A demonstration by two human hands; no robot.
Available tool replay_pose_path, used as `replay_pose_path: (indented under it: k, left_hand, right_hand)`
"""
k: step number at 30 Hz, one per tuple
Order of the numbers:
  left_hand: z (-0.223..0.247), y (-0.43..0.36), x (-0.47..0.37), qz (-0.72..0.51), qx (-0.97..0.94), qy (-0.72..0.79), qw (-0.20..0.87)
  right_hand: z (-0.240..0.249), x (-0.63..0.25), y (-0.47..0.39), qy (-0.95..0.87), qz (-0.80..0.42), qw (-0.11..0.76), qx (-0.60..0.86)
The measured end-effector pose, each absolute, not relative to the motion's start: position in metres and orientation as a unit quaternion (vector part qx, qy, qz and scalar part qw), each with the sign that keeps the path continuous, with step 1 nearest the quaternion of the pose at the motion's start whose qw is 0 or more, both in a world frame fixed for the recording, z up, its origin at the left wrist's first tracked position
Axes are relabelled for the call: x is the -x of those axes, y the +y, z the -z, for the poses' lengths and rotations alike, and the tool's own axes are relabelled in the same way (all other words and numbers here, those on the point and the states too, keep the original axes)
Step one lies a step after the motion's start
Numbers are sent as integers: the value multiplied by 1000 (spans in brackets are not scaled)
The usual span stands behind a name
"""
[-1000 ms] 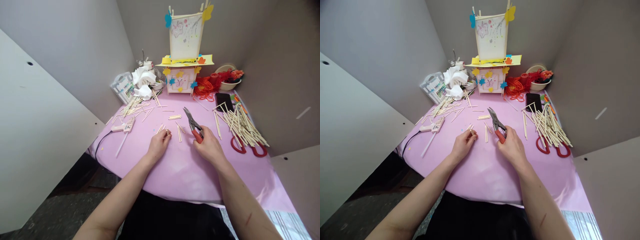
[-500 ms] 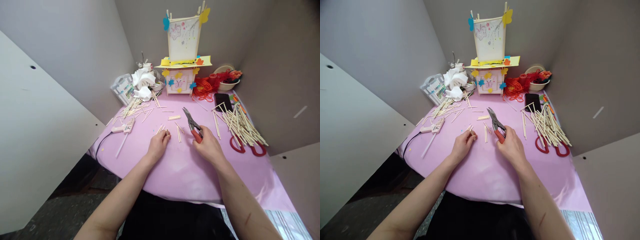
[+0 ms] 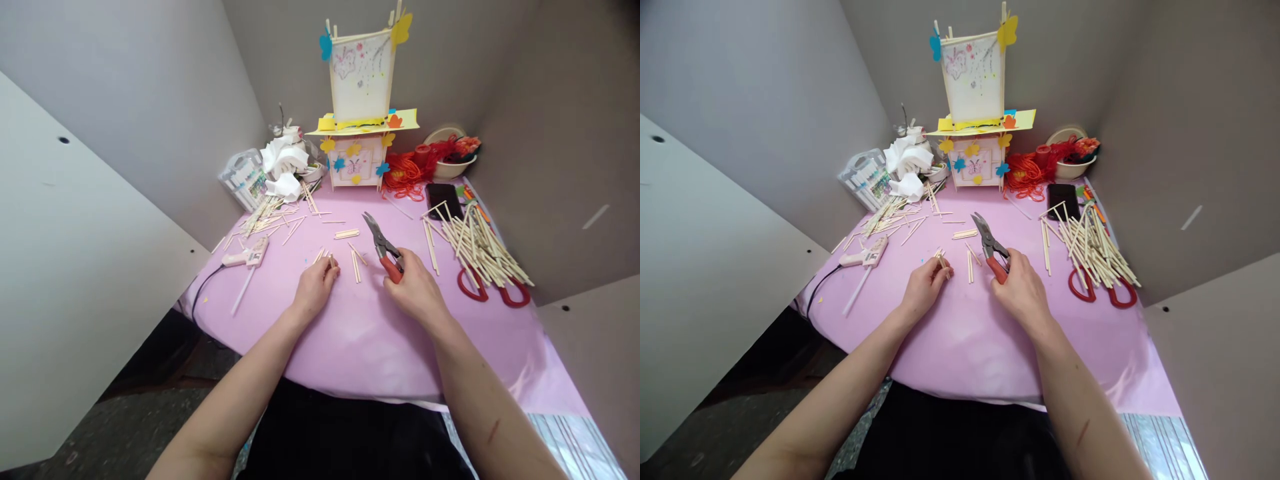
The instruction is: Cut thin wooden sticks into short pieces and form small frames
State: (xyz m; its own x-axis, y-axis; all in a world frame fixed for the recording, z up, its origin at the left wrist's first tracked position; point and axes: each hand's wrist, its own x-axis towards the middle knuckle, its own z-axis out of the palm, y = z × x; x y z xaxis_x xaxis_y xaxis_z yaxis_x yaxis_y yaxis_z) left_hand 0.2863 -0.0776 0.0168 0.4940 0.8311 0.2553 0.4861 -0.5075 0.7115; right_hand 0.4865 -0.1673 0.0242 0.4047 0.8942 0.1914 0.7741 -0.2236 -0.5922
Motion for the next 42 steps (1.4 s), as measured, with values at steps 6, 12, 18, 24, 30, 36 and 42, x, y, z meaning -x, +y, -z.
replay_pose_path:
  k: [6,12,18,24,30,36,42]
  left_hand:
    - [-15,-76,-286,-307,-809,402,298]
    - [-11,-77,-285,-321,-804,400,301]
    - [-11,-78,-285,-327,-808,395,290]
    - [-10,-82,-288,-337,-809,400,269]
    - [-29,-92,-269,-353,-789,445,234]
    - [-48,-120,-204,-325,-779,522,122]
    - [-39,-150,-151,-285,-765,576,38]
  right_hand:
    - [-23,-487,-168,-538,-94,324,773]
    - [-22,-487,-167,-534,-95,318,777]
    - [-23,-486,-167,-530,-98,320,779]
    - [-21,-486,-166,-532,-96,330,774]
    - [-36,-471,-177,-563,-109,341,744]
    - [-51,-406,-207,-687,-107,284,660]
    - [-45,-339,-226,-750,-91,228,615]
